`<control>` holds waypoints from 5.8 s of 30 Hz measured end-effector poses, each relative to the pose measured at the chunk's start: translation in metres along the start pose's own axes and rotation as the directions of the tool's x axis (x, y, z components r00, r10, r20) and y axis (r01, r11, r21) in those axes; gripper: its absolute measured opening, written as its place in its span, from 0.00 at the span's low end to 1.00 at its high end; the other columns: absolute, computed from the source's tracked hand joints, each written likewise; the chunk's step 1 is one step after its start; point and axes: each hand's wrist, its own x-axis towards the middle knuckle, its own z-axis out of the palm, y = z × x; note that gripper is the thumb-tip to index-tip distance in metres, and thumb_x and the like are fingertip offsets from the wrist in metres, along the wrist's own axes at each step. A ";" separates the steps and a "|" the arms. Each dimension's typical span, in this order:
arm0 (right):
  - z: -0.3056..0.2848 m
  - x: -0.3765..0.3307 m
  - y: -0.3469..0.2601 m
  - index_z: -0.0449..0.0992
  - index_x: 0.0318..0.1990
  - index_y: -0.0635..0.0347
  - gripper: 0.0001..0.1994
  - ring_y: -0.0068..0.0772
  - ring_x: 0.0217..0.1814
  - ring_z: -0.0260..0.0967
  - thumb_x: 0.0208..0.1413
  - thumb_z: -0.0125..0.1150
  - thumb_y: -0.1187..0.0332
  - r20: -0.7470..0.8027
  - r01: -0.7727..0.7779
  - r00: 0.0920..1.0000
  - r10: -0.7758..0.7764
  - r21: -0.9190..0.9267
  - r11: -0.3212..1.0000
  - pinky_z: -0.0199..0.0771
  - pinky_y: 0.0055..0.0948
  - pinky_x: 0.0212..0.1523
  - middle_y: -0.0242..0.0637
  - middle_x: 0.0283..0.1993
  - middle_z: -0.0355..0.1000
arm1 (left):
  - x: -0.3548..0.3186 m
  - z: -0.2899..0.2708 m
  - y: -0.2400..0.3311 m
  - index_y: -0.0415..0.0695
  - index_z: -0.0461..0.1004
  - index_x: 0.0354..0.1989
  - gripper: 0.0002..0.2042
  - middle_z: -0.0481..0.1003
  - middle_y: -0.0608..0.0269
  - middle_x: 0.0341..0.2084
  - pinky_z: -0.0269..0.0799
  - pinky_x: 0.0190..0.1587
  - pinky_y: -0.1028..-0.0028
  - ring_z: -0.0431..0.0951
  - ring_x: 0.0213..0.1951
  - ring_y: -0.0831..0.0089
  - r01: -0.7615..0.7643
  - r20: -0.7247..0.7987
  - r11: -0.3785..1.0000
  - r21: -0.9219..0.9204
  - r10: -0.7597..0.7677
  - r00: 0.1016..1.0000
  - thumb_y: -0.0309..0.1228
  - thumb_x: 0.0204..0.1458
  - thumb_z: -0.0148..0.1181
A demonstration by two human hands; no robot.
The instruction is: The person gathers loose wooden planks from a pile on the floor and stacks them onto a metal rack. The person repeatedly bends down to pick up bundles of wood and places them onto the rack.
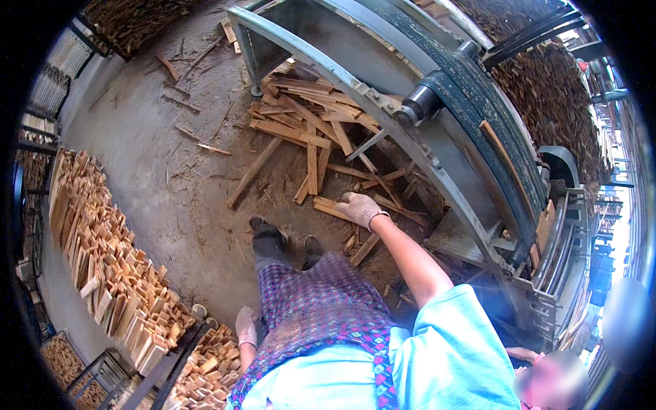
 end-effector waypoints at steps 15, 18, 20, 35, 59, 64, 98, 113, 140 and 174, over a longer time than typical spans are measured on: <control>-0.040 0.141 -0.021 0.73 0.64 0.65 0.33 0.60 0.64 0.73 0.59 0.62 0.48 -0.089 -0.308 0.945 0.314 0.069 0.949 0.71 0.47 0.64 0.60 0.60 0.75 | 0.222 -0.083 0.310 0.37 0.72 0.64 0.24 0.80 0.59 0.48 0.74 0.44 0.73 0.78 0.42 0.75 0.231 0.239 0.890 -0.393 -0.143 0.960 0.40 0.65 0.58; -0.074 0.237 -0.044 0.69 0.66 0.67 0.34 0.61 0.66 0.71 0.60 0.63 0.49 -0.164 -0.293 0.942 0.292 0.019 0.956 0.70 0.48 0.65 0.62 0.63 0.73 | 0.239 -0.052 0.328 0.38 0.73 0.64 0.22 0.81 0.61 0.46 0.75 0.44 0.75 0.79 0.41 0.76 0.284 0.274 0.888 -0.360 -0.191 0.943 0.38 0.66 0.58; -0.077 0.303 -0.008 0.64 0.70 0.66 0.38 0.64 0.67 0.69 0.59 0.63 0.49 -0.354 -0.319 0.896 0.268 -0.094 0.943 0.69 0.50 0.66 0.64 0.64 0.71 | 0.252 -0.013 0.306 0.40 0.73 0.65 0.22 0.81 0.63 0.45 0.75 0.44 0.76 0.79 0.40 0.77 0.281 0.291 0.814 -0.509 -0.145 0.946 0.37 0.67 0.58; -0.075 0.649 0.018 0.44 0.81 0.58 0.46 0.73 0.80 0.45 0.64 0.60 0.47 -0.370 -0.296 0.924 -0.091 -0.847 0.443 0.55 0.68 0.72 0.61 0.82 0.43 | 0.349 0.289 0.454 0.32 0.68 0.68 0.25 0.76 0.55 0.58 0.69 0.63 0.73 0.75 0.58 0.72 0.222 0.692 0.810 -0.543 0.281 0.665 0.35 0.68 0.57; 0.021 0.632 -0.021 0.77 0.59 0.71 0.39 0.51 0.50 0.82 0.50 0.67 0.43 0.284 -0.079 0.952 0.118 -0.143 0.986 0.80 0.35 0.53 0.62 0.50 0.79 | 0.531 0.340 0.500 0.42 0.70 0.63 0.25 0.76 0.64 0.50 0.72 0.59 0.69 0.76 0.50 0.70 0.574 0.650 0.362 -0.735 0.131 0.749 0.43 0.64 0.64; 0.062 0.643 -0.001 0.75 0.63 0.67 0.45 0.47 0.60 0.77 0.57 0.59 0.29 0.312 -0.082 0.950 -0.028 0.334 0.939 0.75 0.36 0.61 0.54 0.57 0.77 | 0.550 0.314 0.474 0.40 0.75 0.56 0.22 0.78 0.64 0.39 0.77 0.44 0.68 0.78 0.40 0.70 0.577 0.717 0.575 -0.580 0.025 0.697 0.36 0.56 0.69; 0.246 0.493 -0.083 0.62 0.72 0.66 0.46 0.64 0.64 0.72 0.62 0.55 0.32 0.151 0.123 0.971 -0.185 0.346 0.930 0.71 0.50 0.63 0.65 0.61 0.72 | 0.590 0.188 0.331 0.39 0.67 0.63 0.25 0.75 0.61 0.47 0.75 0.56 0.67 0.77 0.46 0.68 0.315 0.278 0.389 -0.866 -0.150 0.949 0.36 0.61 0.65; 0.248 0.696 -0.007 0.53 0.75 0.71 0.50 0.59 0.73 0.64 0.54 0.71 0.48 0.108 0.086 0.993 -0.050 -0.358 0.930 0.66 0.44 0.71 0.63 0.71 0.64 | 0.657 0.220 0.255 0.37 0.52 0.78 0.43 0.66 0.44 0.70 0.65 0.69 0.62 0.71 0.66 0.54 -0.041 -0.176 0.979 -0.201 0.005 0.984 0.41 0.59 0.69; -0.078 0.438 0.057 0.74 0.49 0.58 0.15 0.56 0.49 0.79 0.62 0.61 0.59 -0.329 -0.440 0.898 0.293 -0.632 0.638 0.78 0.55 0.48 0.54 0.45 0.78 | 0.465 0.220 0.428 0.34 0.72 0.51 0.16 0.79 0.57 0.32 0.79 0.31 0.71 0.80 0.28 0.70 0.663 0.733 0.452 -0.596 -0.029 0.679 0.26 0.56 0.66; 0.231 0.209 0.015 0.74 0.64 0.61 0.30 0.56 0.64 0.73 0.63 0.59 0.48 0.395 -0.667 0.745 0.538 0.449 0.594 0.72 0.45 0.64 0.56 0.60 0.76 | 0.526 -0.087 0.206 0.41 0.75 0.41 0.10 0.72 0.66 0.24 0.75 0.28 0.71 0.74 0.24 0.70 0.467 0.238 0.822 -0.327 -0.407 0.882 0.27 0.52 0.66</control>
